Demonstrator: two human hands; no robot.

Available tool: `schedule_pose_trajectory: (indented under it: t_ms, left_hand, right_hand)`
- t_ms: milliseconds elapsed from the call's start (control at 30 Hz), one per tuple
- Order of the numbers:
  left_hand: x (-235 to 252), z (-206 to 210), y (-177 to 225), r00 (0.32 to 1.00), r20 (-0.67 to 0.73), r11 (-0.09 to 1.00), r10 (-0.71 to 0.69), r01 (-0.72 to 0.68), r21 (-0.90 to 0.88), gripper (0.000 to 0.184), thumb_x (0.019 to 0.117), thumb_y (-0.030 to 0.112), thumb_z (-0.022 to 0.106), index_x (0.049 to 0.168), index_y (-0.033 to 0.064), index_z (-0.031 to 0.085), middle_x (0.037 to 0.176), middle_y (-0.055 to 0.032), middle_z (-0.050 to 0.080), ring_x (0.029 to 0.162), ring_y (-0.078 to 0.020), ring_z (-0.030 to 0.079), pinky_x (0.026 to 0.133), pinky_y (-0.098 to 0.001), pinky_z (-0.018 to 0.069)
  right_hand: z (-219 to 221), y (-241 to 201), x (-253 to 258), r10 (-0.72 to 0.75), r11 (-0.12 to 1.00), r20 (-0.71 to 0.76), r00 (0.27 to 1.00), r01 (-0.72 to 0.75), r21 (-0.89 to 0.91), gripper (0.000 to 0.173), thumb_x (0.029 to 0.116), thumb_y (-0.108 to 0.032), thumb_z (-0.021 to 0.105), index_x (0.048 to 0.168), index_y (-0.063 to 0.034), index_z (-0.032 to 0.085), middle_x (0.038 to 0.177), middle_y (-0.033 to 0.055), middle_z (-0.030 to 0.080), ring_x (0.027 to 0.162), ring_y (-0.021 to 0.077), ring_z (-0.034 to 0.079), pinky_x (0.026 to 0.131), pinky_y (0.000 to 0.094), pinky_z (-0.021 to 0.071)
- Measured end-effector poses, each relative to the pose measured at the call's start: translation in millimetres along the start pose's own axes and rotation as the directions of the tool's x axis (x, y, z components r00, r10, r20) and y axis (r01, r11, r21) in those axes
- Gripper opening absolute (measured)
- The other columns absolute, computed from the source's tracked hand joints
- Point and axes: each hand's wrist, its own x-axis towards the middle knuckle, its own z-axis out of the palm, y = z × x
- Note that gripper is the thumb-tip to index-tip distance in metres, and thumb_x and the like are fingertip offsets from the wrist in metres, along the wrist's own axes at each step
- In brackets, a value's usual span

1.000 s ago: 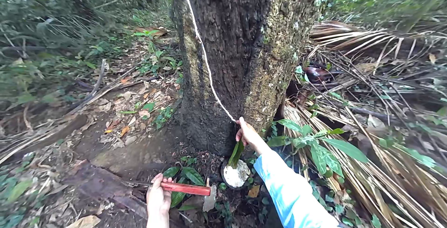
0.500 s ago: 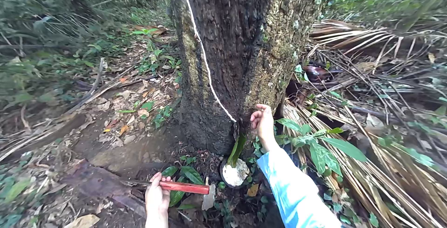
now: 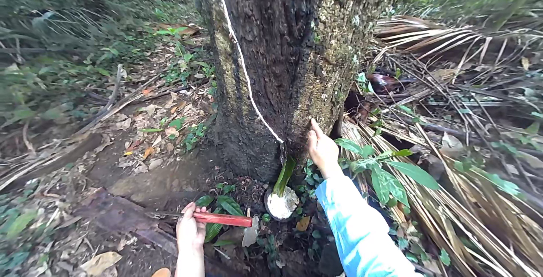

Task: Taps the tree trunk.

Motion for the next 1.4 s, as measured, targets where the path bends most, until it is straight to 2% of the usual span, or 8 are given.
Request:
schedule_pose_trajectory:
  t_ms: [167,433,633,933,1033,1133,1233,1400]
  left_hand:
    - [-1,0,-3,1.0,-0.008,1.0,0.01,-0.01,0.009,0.007,0.1051,0.004,0.044,0.104,0.0075,0.051,0.065,0.0026,0.051,0.05,-0.0071,0.056,0.052,-0.0235,0.0558]
    - [-3,-1,-6,1.0,-0.03,1.0,-0.002,0.003,0.022,0.007,0.1048,0.004,0.045,0.103,0.0074,0.05,0.066,0.0013,0.052,0.051,-0.0079,0.056,0.053,-0.0236,0.0557]
    - [4,-9,-12,0.997,-0.068,0.998,-0.019,0.023,0.067,0.007,0.1052,0.006,0.045,0.102,0.0084,0.05,0.067,0.0018,0.052,0.05,-0.0075,0.055,0.052,-0.0233,0.0554]
    - [8,-43,6,0.975,-0.219,0.989,-0.047,0.077,0.13,0.01,0.1052,0.007,0.045,0.097,0.0086,0.051,0.06,0.0029,0.053,0.048,-0.0063,0.056,0.05,-0.0222,0.0547]
    - [-3,-55,20,0.932,-0.354,0.961,-0.076,0.163,0.225,0.014,0.105,0.009,0.048,0.091,0.0063,0.05,0.06,-0.0002,0.054,0.047,-0.0079,0.055,0.048,-0.0228,0.0529]
    - [-32,-52,30,0.908,-0.395,0.916,-0.142,0.271,0.294,0.014,0.1069,0.014,0.046,0.096,0.0057,0.051,0.064,-0.0003,0.054,0.05,-0.008,0.055,0.05,-0.0233,0.0521]
    - [-55,-55,25,0.889,-0.419,0.882,-0.186,0.339,0.327,0.016,0.1061,0.014,0.049,0.097,0.0014,0.054,0.063,-0.0031,0.057,0.05,-0.0112,0.057,0.05,-0.0271,0.0534]
    - [-66,-25,32,0.896,-0.347,0.904,-0.277,0.366,0.222,0.015,0.1073,0.014,0.046,0.097,0.0063,0.053,0.063,0.0002,0.055,0.05,-0.0098,0.057,0.051,-0.0261,0.0549]
  right_hand:
    - [-15,9,5,-0.01,0.977,-0.169,0.986,0.045,0.209,0.042,0.1076,-0.024,0.049,0.142,0.0003,0.057,0.1,0.0244,0.072,0.09,0.0419,0.07,0.085,0.0615,0.0512]
    - [-16,24,9,-0.144,0.88,-0.471,0.87,0.331,0.341,0.035,0.0963,-0.016,0.064,0.116,0.0113,0.055,0.085,0.0152,0.065,0.067,0.0166,0.062,0.065,0.033,0.0531]
    - [-7,22,16,-0.179,0.799,-0.649,0.739,0.495,0.343,0.019,0.0925,-0.009,0.068,0.089,0.0084,0.06,0.073,0.0054,0.061,0.063,-0.0053,0.055,0.064,0.0094,0.0465]
    - [15,-32,0,-0.354,0.493,-0.6,0.717,0.689,0.532,0.015,0.1027,-0.018,0.06,0.092,-0.0082,0.063,0.086,-0.0055,0.07,0.078,-0.0042,0.066,0.07,0.0145,0.0574]
    - [31,-54,-38,-0.534,0.463,-0.335,0.776,0.6,0.652,0.02,0.1047,-0.02,0.056,0.091,-0.0081,0.064,0.087,0.0023,0.072,0.088,0.0059,0.072,0.082,0.0226,0.0607]
    - [52,-47,-90,-0.604,0.668,0.09,0.792,0.442,0.599,0.02,0.0971,-0.008,0.058,0.096,0.0012,0.077,0.089,0.0119,0.078,0.081,0.0212,0.077,0.076,0.0373,0.0637]
    - [46,-37,-94,-0.173,0.93,0.62,0.765,-0.079,0.358,0.03,0.1043,-0.009,0.052,0.123,0.0066,0.068,0.109,0.0223,0.074,0.1,0.0364,0.073,0.094,0.0528,0.0574]
    - [83,30,-37,0.488,0.805,0.623,0.612,-0.591,-0.051,0.053,0.0997,-0.02,0.066,0.144,0.0047,0.05,0.139,0.029,0.057,0.13,0.0408,0.057,0.111,0.0551,0.0435]
